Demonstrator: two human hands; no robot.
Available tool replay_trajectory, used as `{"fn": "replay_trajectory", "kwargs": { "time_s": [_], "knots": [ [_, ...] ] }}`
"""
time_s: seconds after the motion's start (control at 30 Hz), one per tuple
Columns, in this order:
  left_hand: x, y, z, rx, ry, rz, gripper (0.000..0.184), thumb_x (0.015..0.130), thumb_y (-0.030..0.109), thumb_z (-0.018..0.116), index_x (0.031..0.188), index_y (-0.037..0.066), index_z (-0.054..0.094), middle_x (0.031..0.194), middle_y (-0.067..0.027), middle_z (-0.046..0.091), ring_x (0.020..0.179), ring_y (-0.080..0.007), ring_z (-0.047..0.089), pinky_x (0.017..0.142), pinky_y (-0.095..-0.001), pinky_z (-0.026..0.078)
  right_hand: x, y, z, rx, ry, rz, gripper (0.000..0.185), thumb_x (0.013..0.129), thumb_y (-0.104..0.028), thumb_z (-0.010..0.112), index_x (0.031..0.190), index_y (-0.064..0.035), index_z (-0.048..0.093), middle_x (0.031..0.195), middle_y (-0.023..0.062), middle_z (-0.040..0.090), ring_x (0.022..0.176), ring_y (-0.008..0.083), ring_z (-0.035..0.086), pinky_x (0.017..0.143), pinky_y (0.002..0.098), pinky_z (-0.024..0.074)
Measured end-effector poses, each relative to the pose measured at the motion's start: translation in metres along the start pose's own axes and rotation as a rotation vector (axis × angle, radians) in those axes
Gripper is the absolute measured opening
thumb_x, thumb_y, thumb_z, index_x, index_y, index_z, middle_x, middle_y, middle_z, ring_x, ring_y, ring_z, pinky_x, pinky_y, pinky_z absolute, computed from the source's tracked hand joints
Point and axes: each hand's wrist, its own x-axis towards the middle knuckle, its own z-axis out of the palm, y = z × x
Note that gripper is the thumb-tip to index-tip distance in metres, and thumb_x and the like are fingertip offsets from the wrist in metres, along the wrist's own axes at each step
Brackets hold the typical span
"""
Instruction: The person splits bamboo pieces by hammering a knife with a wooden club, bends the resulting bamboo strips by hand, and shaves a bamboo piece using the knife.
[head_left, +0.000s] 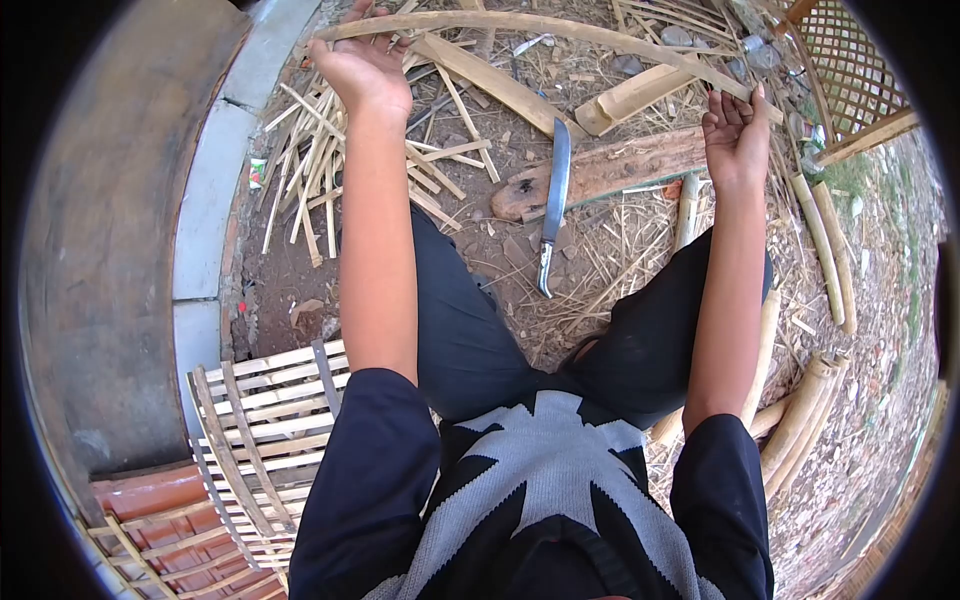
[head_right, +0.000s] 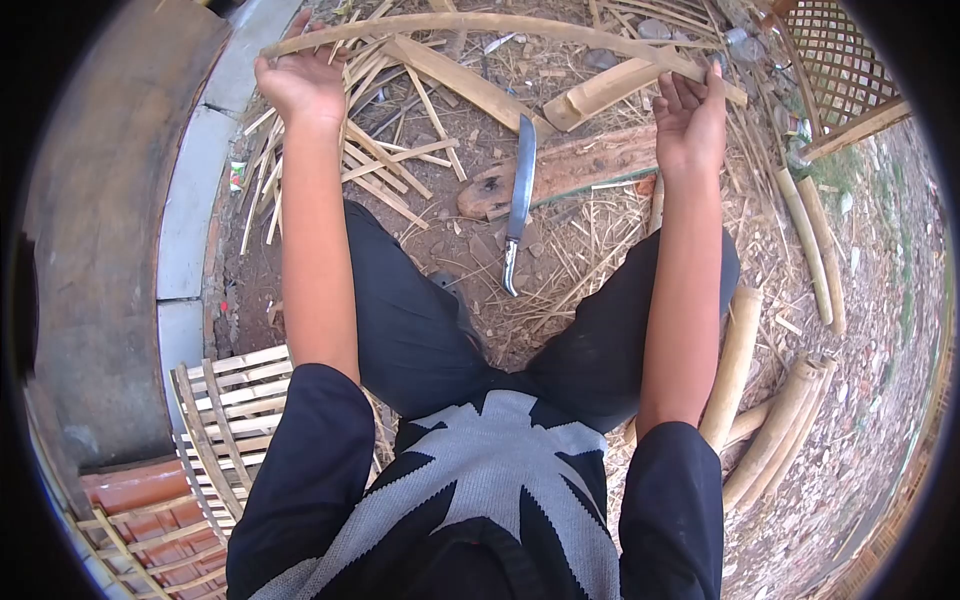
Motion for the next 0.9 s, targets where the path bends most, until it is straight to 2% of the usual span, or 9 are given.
{"fn": "replay_trajectory", "kwargs": {
  "time_s": [0.03, 0.07, 0.13, 0.27, 0.47, 0.67, 0.77, 0.87, 0.9],
  "knots": [
    [-0.001, -0.001, 0.003, -0.03, 0.019, 0.011, 0.051, 0.101, 0.05, 0.034, 0.118, 0.006, 0.054, 0.108, -0.0102, 0.057, 0.101, -0.0246, 0.053, 0.085, -0.0394, 0.044, 0.0, -0.001, 0.001, 0.022, 0.016, 0.004, 0.034, 0.095, -0.035, 0.064, 0.092, -0.0033, 0.055, 0.091, 0.0111, 0.063, 0.082, 0.0207, 0.064, 0.062, 0.029, 0.0491],
    [-0.002, -0.001, 0.005, -0.06, 0.038, 0.021, 0.048, 0.1, 0.051, 0.039, 0.117, 0.009, 0.054, 0.107, -0.0084, 0.058, 0.098, -0.0226, 0.053, 0.081, -0.0372, 0.043, -0.001, -0.001, 0.0, 0.007, -0.01, -0.004, 0.034, 0.096, -0.036, 0.063, 0.099, -0.0035, 0.053, 0.094, 0.0109, 0.061, 0.084, 0.0198, 0.063, 0.063, 0.0285, 0.0487],
    [-0.002, 0.001, 0.009, -0.003, 0.02, 0.037, 0.051, 0.101, 0.051, 0.033, 0.12, 0.009, 0.053, 0.109, -0.0085, 0.058, 0.101, -0.0233, 0.053, 0.085, -0.0389, 0.042, -0.001, 0.0, -0.001, -0.023, -0.064, -0.022, 0.039, 0.097, -0.038, 0.06, 0.114, -0.0039, 0.049, 0.101, 0.0105, 0.057, 0.086, 0.0179, 0.06, 0.065, 0.0274, 0.0479],
    [-0.001, 0.005, 0.008, 0.015, 0.002, 0.014, 0.049, 0.103, 0.049, 0.032, 0.124, 0.009, 0.051, 0.114, -0.008, 0.058, 0.106, -0.0251, 0.053, 0.091, -0.0418, 0.041, 0.0, 0.0, -0.002, -0.02, -0.068, 0.011, 0.037, 0.098, -0.038, 0.059, 0.112, -0.0051, 0.053, 0.092, 0.0068, 0.058, 0.08, 0.0146, 0.059, 0.062, 0.0261, 0.0473],
    [0.0, 0.005, 0.004, 0.072, -0.007, 0.103, 0.038, 0.101, 0.041, 0.049, 0.124, 0.011, 0.049, 0.112, -0.006, 0.057, 0.11, -0.0225, 0.053, 0.096, -0.0422, 0.041, 0.002, -0.002, -0.003, 0.05, -0.153, 0.089, 0.033, 0.097, -0.036, 0.061, 0.103, -0.0041, 0.057, 0.083, 0.0044, 0.059, 0.074, 0.0135, 0.06, 0.059, 0.0255, 0.0473],
    [0.014, 0.003, -0.012, 0.149, 0.019, 0.179, 0.027, 0.097, 0.03, 0.062, 0.114, 0.012, 0.055, 0.097, -0.002, 0.06, 0.094, -0.0175, 0.058, 0.083, -0.0344, 0.047, 0.01, -0.002, -0.004, 0.06, -0.132, 0.06, 0.022, 0.097, -0.026, 0.062, 0.104, -0.0054, 0.057, 0.085, 0.0041, 0.062, 0.077, 0.0148, 0.063, 0.059, 0.025, 0.0481],
    [0.013, 0.003, -0.016, 0.251, 0.096, 0.069, 0.02, 0.096, 0.029, 0.063, 0.107, 0.013, 0.059, 0.091, 0.0003, 0.061, 0.086, -0.015, 0.059, 0.074, -0.031, 0.047, 0.015, -0.001, -0.009, 0.067, -0.158, 0.054, 0.02, 0.097, -0.022, 0.062, 0.106, -0.0048, 0.057, 0.089, 0.0049, 0.062, 0.078, 0.0153, 0.064, 0.059, 0.0252, 0.049],
    [-0.004, 0.007, 0.008, 0.391, 0.077, 0.036, 0.016, 0.095, 0.029, 0.064, 0.1, 0.013, 0.062, 0.088, 0.0, 0.064, 0.081, -0.0137, 0.062, 0.069, -0.0282, 0.045, 0.017, -0.001, -0.012, 0.078, -0.135, 0.033, 0.02, 0.097, -0.02, 0.061, 0.109, -0.0039, 0.056, 0.093, 0.0062, 0.063, 0.079, 0.0159, 0.064, 0.06, 0.0253, 0.0499],
    [-0.006, 0.009, 0.009, 0.442, 0.06, -0.034, 0.016, 0.095, 0.029, 0.065, 0.099, 0.013, 0.062, 0.087, -0.0002, 0.065, 0.079, -0.0138, 0.063, 0.068, -0.0277, 0.045, 0.019, -0.001, -0.013, 0.078, -0.12, 0.033, 0.021, 0.097, -0.019, 0.061, 0.111, -0.0037, 0.056, 0.095, 0.0067, 0.064, 0.079, 0.0162, 0.064, 0.06, 0.0253, 0.0501]
  ]
}}
